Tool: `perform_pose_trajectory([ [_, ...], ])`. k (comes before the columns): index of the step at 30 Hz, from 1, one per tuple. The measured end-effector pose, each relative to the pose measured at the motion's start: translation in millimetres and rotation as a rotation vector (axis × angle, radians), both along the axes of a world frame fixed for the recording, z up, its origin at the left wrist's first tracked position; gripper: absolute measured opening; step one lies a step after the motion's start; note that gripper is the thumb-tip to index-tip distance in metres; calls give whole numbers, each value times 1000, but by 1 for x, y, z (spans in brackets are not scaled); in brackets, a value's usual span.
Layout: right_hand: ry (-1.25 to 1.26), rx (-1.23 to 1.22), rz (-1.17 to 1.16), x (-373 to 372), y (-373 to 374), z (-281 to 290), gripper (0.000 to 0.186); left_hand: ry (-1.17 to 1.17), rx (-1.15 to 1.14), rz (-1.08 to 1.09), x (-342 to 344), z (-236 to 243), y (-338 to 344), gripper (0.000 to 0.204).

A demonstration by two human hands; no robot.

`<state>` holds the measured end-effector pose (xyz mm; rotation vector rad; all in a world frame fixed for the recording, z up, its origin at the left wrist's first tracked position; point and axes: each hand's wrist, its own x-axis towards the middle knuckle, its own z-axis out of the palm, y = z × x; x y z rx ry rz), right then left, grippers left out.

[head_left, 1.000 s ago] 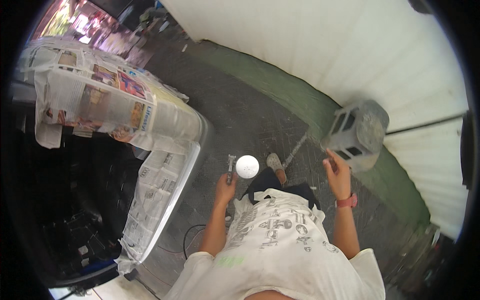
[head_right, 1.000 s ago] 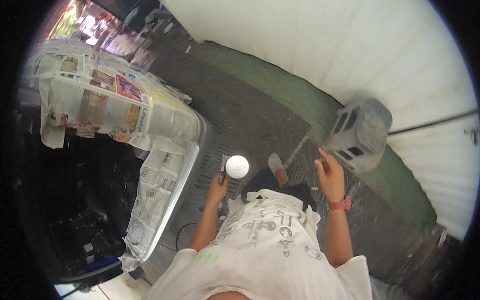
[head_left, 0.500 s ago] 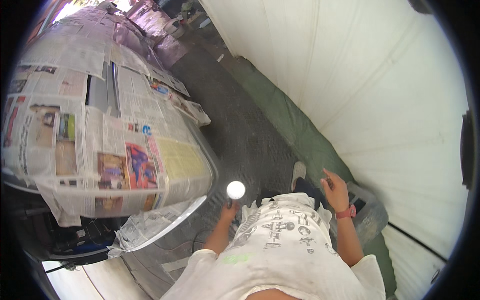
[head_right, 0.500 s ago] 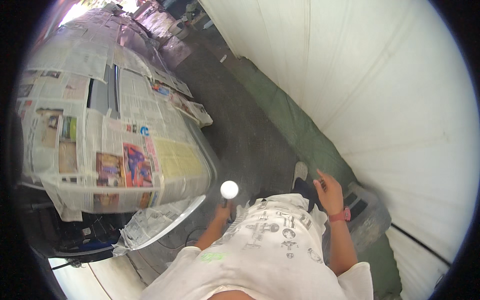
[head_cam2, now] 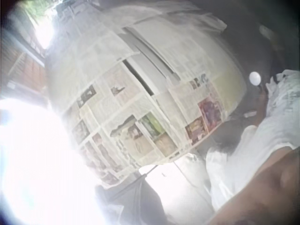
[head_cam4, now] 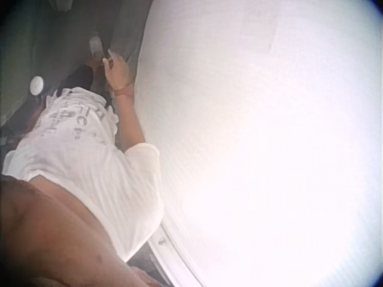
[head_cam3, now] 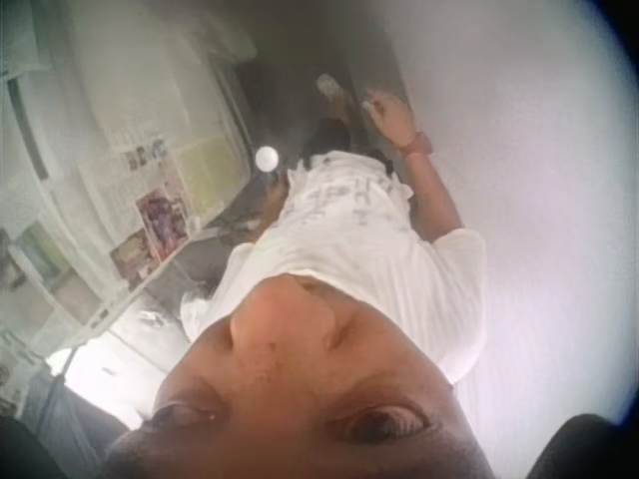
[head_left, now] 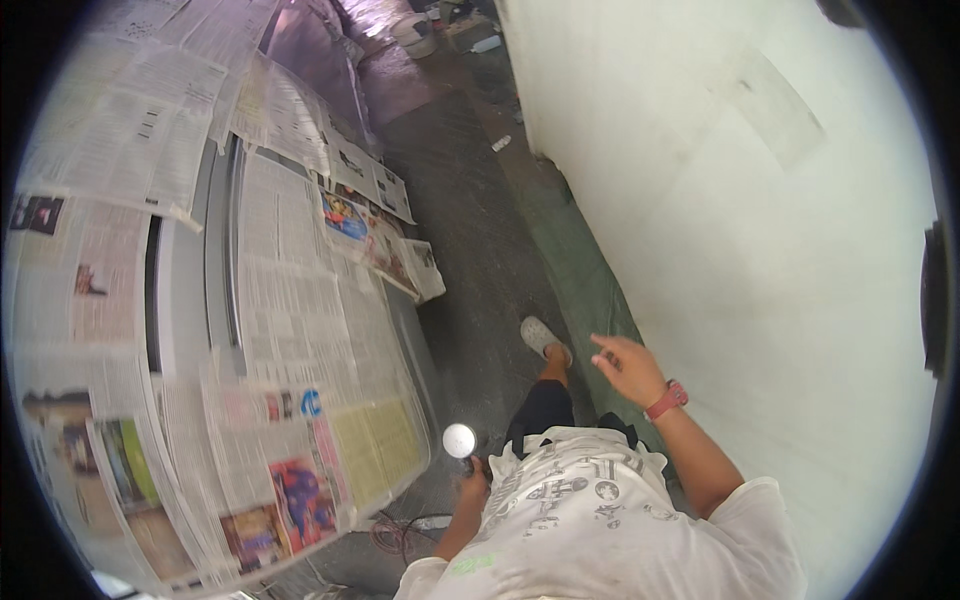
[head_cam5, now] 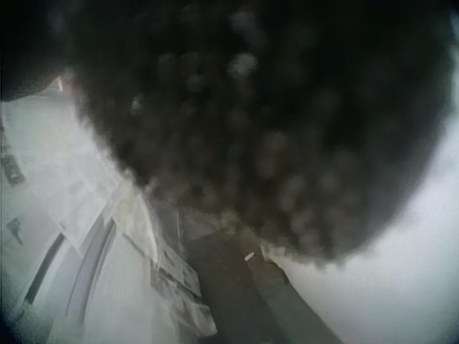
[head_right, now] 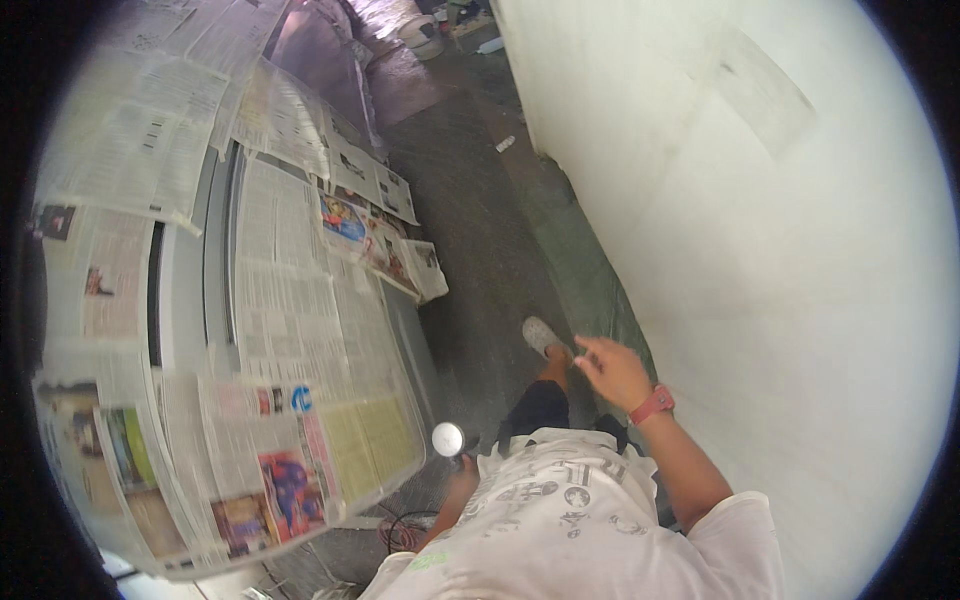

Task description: The person uses a spray gun to apply white paint to a large curved car part, likely a bumper, in a workshop. The person moves around the part to cover different areas and then walks away from the work area.

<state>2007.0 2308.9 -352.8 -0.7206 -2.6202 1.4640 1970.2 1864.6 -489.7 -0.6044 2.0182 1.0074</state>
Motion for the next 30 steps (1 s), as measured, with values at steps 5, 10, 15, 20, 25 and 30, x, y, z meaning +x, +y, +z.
perform_pose_trajectory([
  [5,-41,17,194,-119,32,-33,39,-130,-119,175,-83,-18,51,80],
  [10,-207,-65,259,-250,94,-25,40,105,64,157,-170,11,102,67],
  [15,-293,66,220,-352,169,-110,45,11,66,294,-271,-4,162,59],
  [20,-767,53,345,-456,226,-224,69,-38,-86,276,-353,-98,207,50],
  [25,-965,167,465,-569,233,-260,92,-36,-267,253,-415,-178,255,45],
  [30,-853,186,592,-597,254,-307,93,34,-236,268,-475,-222,304,44],
])
